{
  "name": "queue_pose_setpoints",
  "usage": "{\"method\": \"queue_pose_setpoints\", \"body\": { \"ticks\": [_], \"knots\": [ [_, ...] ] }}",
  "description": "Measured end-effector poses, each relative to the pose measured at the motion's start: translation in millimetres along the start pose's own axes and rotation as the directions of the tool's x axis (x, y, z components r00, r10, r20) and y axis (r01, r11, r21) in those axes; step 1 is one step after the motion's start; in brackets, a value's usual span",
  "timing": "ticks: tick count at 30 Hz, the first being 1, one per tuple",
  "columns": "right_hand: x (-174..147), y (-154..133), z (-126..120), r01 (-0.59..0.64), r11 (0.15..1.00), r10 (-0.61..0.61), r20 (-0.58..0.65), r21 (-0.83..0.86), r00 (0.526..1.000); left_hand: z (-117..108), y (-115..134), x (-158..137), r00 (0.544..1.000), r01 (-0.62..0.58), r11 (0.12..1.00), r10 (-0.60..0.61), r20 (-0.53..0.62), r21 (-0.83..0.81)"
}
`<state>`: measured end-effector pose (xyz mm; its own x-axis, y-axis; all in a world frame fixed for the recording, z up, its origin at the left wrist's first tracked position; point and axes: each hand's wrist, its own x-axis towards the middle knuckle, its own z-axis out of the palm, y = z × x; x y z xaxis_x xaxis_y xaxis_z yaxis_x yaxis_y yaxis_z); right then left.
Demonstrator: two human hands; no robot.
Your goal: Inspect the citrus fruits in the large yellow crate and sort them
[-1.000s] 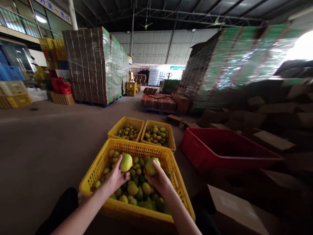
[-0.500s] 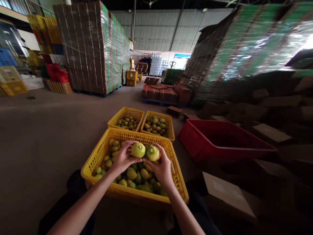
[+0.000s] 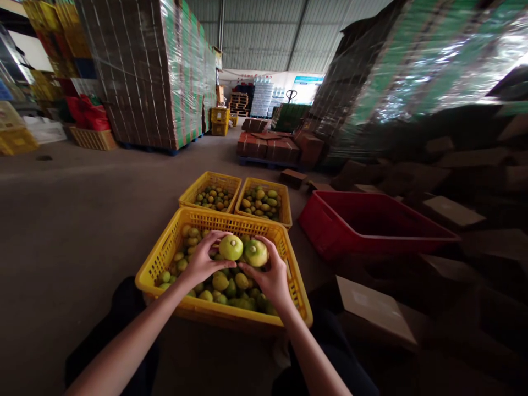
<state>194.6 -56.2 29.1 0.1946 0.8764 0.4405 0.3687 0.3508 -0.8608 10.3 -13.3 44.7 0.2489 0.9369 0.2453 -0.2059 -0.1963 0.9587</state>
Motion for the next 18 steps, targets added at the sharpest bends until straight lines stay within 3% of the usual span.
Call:
{"method": "queue_pose_setpoints", "body": {
  "ticks": [4,8,11,13,15,16,18],
  "knots": [
    [2.9,-2.4,1.4,-0.015,1.000,0.015,0.004,0.018,1.000,-2.8,0.3,1.1,1.000,-0.017,1.000,0.017,-0.012,-0.003],
    [0.4,-2.6,5.8,-0.175,0.967,0.158,0.105,0.187,0.982,-3.9,-4.9,3.1,0.977,0.200,0.971,-0.208,-0.052,-0.133],
    [-3.4,-1.8,14.4,-0.431,0.824,0.365,0.238,0.367,0.900,-1.5,-13.0,5.0,0.885,0.442,0.848,-0.466,-0.014,-0.294],
    [-3.7,-1.4,20.9,-0.563,0.704,0.451,0.340,0.433,0.825,1.3,-17.3,6.0,0.782,0.591,0.714,-0.621,0.052,-0.374],
    [-1.3,-1.7,26.1,-0.617,0.638,0.480,0.389,0.461,0.787,4.2,-19.3,6.8,0.690,0.683,0.580,-0.711,0.132,-0.444],
    [0.7,-2.2,28.0,-0.622,0.624,0.489,0.385,0.473,0.783,5.4,-19.3,7.0,0.667,0.698,0.531,-0.726,0.166,-0.480],
    [5.3,-3.8,30.6,-0.616,0.610,0.507,0.352,0.498,0.787,7.3,-18.0,7.3,0.670,0.683,0.482,-0.713,0.208,-0.549]
  ]
}}
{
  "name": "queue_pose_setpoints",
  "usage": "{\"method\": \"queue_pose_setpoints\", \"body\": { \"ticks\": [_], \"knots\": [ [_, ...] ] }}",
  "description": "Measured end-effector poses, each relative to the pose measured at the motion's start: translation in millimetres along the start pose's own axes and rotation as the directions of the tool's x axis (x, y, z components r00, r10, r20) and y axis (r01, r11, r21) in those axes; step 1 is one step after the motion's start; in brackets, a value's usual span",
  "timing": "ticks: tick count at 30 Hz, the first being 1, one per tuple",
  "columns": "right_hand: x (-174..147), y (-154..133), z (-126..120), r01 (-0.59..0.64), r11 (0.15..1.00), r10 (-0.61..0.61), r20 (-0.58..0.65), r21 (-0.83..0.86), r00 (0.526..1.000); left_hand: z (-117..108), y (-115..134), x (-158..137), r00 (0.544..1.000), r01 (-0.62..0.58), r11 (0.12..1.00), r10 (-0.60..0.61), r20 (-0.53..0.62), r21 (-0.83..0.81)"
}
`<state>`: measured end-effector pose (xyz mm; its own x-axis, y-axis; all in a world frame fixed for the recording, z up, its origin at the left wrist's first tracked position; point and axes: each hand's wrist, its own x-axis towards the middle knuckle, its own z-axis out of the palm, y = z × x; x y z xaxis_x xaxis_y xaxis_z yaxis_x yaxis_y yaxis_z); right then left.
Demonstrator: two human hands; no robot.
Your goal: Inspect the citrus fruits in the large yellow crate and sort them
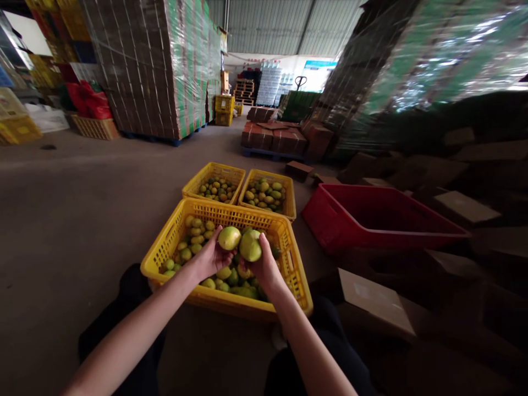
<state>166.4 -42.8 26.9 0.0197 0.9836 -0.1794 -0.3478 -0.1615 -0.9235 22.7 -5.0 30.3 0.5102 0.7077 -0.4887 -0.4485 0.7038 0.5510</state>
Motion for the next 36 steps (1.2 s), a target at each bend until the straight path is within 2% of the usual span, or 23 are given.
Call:
{"method": "queue_pose_setpoints", "body": {
  "ticks": [7,12,15,18,21,24,27,29,30,32,36],
  "knots": [
    [4.8,-8.8,4.3,-0.063,0.995,0.065,-0.023,0.083,0.998,3.0,2.9,-2.9,0.997,-0.040,0.998,0.043,0.057,-0.054],
    [6.2,-5.5,0.6,-0.081,0.994,0.084,-0.039,0.066,0.996,-0.8,1.1,-0.2,0.998,-0.061,0.998,0.061,-0.002,-0.004],
    [8.2,-0.9,-2.2,-0.037,0.996,0.048,-0.136,0.077,0.990,-1.8,1.6,0.0,0.989,-0.129,0.989,0.134,-0.060,0.076],
    [8.1,-0.1,-5.9,0.063,0.996,-0.048,-0.221,0.060,0.974,-3.5,6.4,-0.5,0.952,-0.279,0.942,0.297,-0.077,0.185],
    [4.5,-4.1,-10.4,0.160,0.986,-0.167,-0.217,-0.050,0.962,-7.7,14.4,-2.4,0.861,-0.484,0.816,0.509,0.004,0.315],
    [0.1,-8.2,-14.2,0.294,0.935,-0.328,-0.166,-0.199,0.930,-12.2,20.5,-8.2,0.743,-0.645,0.620,0.646,0.176,0.447],
    [-2.1,-8.2,-16.3,0.430,0.851,-0.480,-0.112,-0.302,0.870,-15.0,19.6,-16.3,0.615,-0.728,0.313,0.691,0.380,0.610],
    [-2.2,-6.4,-17.5,0.480,0.804,-0.542,-0.098,-0.351,0.835,-16.6,15.5,-20.4,0.528,-0.743,0.094,0.691,0.494,0.663],
    [-1.9,-5.5,-18.1,0.494,0.789,-0.558,-0.092,-0.365,0.825,-17.6,13.2,-21.6,0.494,-0.746,0.022,0.690,0.530,0.666],
    [-1.4,-4.0,-19.6,0.515,0.770,-0.580,-0.077,-0.378,0.811,-20.1,9.2,-22.9,0.453,-0.757,-0.033,0.694,0.559,0.653],
    [-1.5,-2.2,-23.1,0.563,0.719,-0.630,-0.040,-0.408,0.776,-26.0,6.9,-23.9,0.417,-0.782,-0.060,0.689,0.592,0.621]
  ]
}}
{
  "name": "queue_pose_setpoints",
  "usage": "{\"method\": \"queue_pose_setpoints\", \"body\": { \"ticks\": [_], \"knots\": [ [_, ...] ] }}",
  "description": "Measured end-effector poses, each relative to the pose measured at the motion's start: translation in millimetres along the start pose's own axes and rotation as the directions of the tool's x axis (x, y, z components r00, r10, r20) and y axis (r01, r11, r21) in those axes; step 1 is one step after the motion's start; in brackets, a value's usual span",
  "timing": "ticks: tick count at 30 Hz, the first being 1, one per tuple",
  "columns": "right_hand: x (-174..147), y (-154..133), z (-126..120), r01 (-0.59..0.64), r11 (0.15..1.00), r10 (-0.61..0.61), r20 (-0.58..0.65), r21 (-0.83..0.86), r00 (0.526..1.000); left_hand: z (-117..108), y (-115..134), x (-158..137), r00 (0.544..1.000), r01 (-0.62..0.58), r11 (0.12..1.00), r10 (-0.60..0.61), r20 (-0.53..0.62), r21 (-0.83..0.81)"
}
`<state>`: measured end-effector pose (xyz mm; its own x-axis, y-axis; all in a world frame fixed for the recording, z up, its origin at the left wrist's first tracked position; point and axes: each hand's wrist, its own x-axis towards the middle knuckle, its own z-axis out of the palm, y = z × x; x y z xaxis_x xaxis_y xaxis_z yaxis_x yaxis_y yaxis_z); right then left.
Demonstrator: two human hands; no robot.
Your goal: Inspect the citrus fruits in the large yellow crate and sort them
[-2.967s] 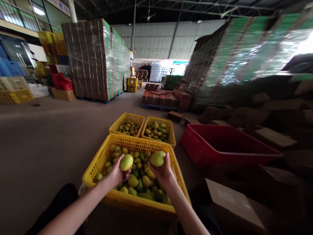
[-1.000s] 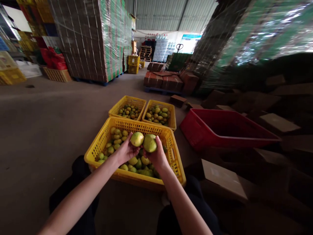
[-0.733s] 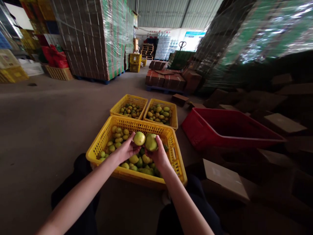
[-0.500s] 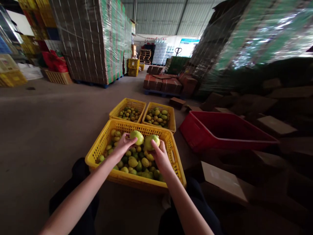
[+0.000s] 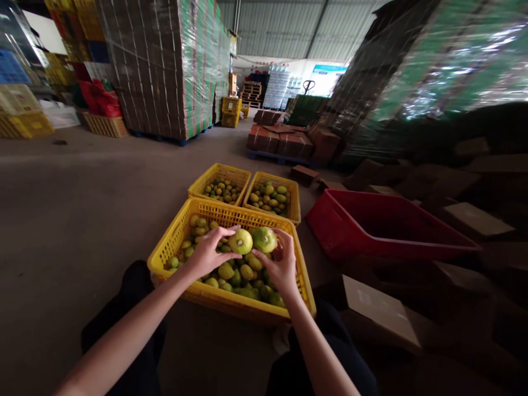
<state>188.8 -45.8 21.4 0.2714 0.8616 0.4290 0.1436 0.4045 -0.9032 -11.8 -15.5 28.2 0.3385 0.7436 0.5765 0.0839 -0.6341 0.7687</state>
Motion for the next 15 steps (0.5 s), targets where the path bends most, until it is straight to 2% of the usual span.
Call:
{"method": "queue_pose_setpoints", "body": {
  "ticks": [5,10,13,15],
  "knots": [
    [-1.8,2.2,-2.4,0.068,0.998,-0.068,0.018,-0.008,0.998,-2.1,0.3,-5.0,1.000,0.010,1.000,-0.010,0.001,-0.003],
    [-0.9,1.1,-2.9,0.063,0.997,-0.064,0.026,0.039,0.998,4.0,5.0,-8.2,0.995,0.062,0.991,-0.071,-0.075,-0.119],
    [-1.5,-2.2,-1.3,-0.001,0.994,0.001,-0.002,0.108,1.000,3.8,5.2,-2.9,0.975,0.155,0.946,-0.193,-0.109,-0.286],
    [-2.2,-4.7,0.0,-0.075,0.981,0.075,0.006,0.177,0.997,1.3,3.7,2.8,0.940,0.276,0.859,-0.336,-0.067,-0.431]
  ]
}}
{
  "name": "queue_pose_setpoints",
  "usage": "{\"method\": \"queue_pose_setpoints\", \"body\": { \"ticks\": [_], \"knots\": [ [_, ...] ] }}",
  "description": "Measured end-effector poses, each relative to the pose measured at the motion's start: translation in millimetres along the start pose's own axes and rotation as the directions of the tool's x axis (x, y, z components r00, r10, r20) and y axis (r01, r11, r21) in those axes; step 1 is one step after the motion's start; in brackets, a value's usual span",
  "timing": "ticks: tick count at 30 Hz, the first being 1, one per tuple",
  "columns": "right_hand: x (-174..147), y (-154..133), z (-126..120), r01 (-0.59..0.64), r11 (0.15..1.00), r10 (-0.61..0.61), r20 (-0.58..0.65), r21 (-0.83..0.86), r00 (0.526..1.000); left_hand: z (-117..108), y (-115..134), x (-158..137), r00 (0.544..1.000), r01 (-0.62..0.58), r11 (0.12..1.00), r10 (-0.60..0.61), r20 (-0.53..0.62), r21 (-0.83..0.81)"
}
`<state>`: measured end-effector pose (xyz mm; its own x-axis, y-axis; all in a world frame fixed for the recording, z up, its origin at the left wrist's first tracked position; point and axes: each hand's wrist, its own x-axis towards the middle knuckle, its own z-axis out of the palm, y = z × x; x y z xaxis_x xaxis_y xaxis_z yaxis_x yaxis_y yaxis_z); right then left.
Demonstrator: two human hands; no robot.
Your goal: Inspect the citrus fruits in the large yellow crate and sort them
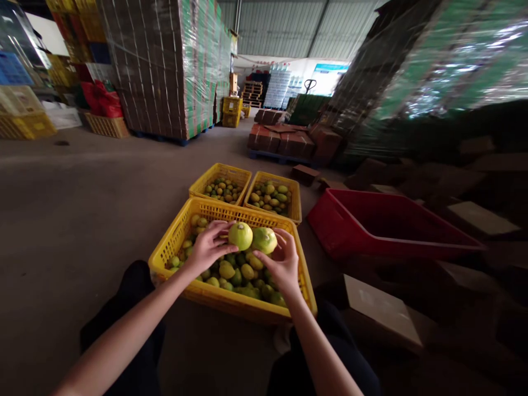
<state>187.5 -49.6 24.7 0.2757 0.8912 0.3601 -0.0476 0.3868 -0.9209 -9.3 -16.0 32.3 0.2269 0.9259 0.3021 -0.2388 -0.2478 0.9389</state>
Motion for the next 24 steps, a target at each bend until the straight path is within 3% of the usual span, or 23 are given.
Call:
{"method": "queue_pose_setpoints", "body": {
  "ticks": [4,9,16,24],
  "knots": [
    [1.1,-0.6,0.7,-0.180,0.979,0.175,0.058,0.093,0.983,-3.5,2.0,8.9,0.966,0.244,0.936,-0.257,-0.019,-0.254],
    [5.8,2.6,-1.4,-0.271,0.952,0.270,0.030,0.139,0.962,-2.6,2.1,10.7,0.935,0.318,0.843,-0.354,-0.004,-0.434],
    [6.5,-5.1,2.1,-0.392,0.892,0.397,0.028,0.226,0.918,4.1,0.2,10.2,0.915,0.330,0.852,-0.395,-0.086,-0.406],
    [7.4,-6.9,2.8,-0.421,0.892,0.420,0.043,0.165,0.906,5.8,2.0,9.0,0.900,0.411,0.847,-0.436,0.002,-0.338]
  ]
}}
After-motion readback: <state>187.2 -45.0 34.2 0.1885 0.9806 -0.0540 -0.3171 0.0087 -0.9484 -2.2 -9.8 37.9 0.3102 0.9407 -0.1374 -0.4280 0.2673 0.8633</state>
